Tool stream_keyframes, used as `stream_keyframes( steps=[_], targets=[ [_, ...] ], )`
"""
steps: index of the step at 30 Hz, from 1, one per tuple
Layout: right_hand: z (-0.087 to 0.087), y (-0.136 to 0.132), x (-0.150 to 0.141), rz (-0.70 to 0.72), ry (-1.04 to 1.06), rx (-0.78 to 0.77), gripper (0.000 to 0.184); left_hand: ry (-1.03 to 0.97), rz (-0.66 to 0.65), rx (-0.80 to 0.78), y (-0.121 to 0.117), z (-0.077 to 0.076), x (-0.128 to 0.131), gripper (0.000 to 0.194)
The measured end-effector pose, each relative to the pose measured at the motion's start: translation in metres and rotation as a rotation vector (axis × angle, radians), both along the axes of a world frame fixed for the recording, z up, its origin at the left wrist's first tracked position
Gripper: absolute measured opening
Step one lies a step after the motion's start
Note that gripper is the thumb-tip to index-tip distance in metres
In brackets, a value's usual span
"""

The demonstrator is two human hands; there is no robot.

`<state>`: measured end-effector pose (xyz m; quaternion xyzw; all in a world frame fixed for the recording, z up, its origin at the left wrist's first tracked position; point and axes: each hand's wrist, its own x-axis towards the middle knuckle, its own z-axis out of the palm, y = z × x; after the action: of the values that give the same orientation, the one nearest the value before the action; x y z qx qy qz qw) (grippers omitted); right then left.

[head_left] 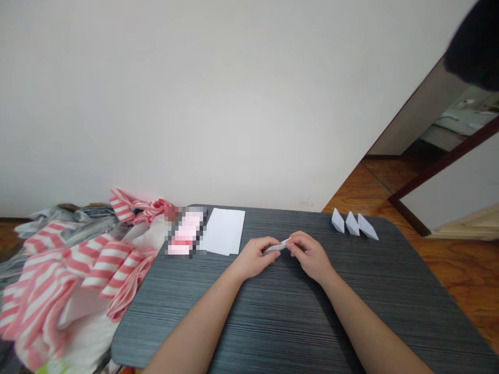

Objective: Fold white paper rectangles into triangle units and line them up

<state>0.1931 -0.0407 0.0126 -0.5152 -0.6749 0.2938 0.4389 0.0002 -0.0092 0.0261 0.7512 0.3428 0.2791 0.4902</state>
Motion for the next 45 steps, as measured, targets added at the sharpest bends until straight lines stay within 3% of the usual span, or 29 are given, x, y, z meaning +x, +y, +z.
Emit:
stream_keyframes(
  steps=[3, 10, 18, 21, 30, 37, 41, 45],
  targets=[
    [0.000, 0.000, 0.001, 0.039, 0.002, -0.003, 0.013, 0.020, -0.005, 0.067, 0.000, -0.001, 0.000, 0.022],
    [0.004, 0.000, 0.001, 0.149, 0.020, -0.066, 0.015, 0.024, -0.017, 0.051, 0.001, -0.004, -0.001, 0.031],
    [-0.006, -0.002, -0.002, 0.002, 0.118, -0.166, 0.009, 0.036, -0.009, 0.068, 0.001, -0.003, -0.002, 0.030],
    [-0.006, -0.002, 0.000, -0.046, 0.056, -0.122, 0.011, 0.032, 0.028, 0.039, 0.001, -0.005, -0.002, 0.032],
    [0.004, -0.001, 0.001, 0.019, -0.049, -0.061, 0.023, 0.067, -0.002, 0.102, 0.001, -0.004, -0.001, 0.028],
    [-0.004, -0.001, -0.003, -0.026, 0.101, -0.174, 0.010, 0.072, -0.029, 0.117, 0.001, -0.002, -0.001, 0.028],
    [-0.001, -0.001, -0.002, -0.070, 0.007, -0.093, 0.013, 0.077, 0.004, 0.107, 0.001, 0.000, 0.000, 0.030],
    [0.001, -0.001, -0.001, -0.028, -0.033, 0.000, 0.018, 0.077, 0.057, 0.055, 0.000, 0.000, 0.001, 0.034]
  ],
)
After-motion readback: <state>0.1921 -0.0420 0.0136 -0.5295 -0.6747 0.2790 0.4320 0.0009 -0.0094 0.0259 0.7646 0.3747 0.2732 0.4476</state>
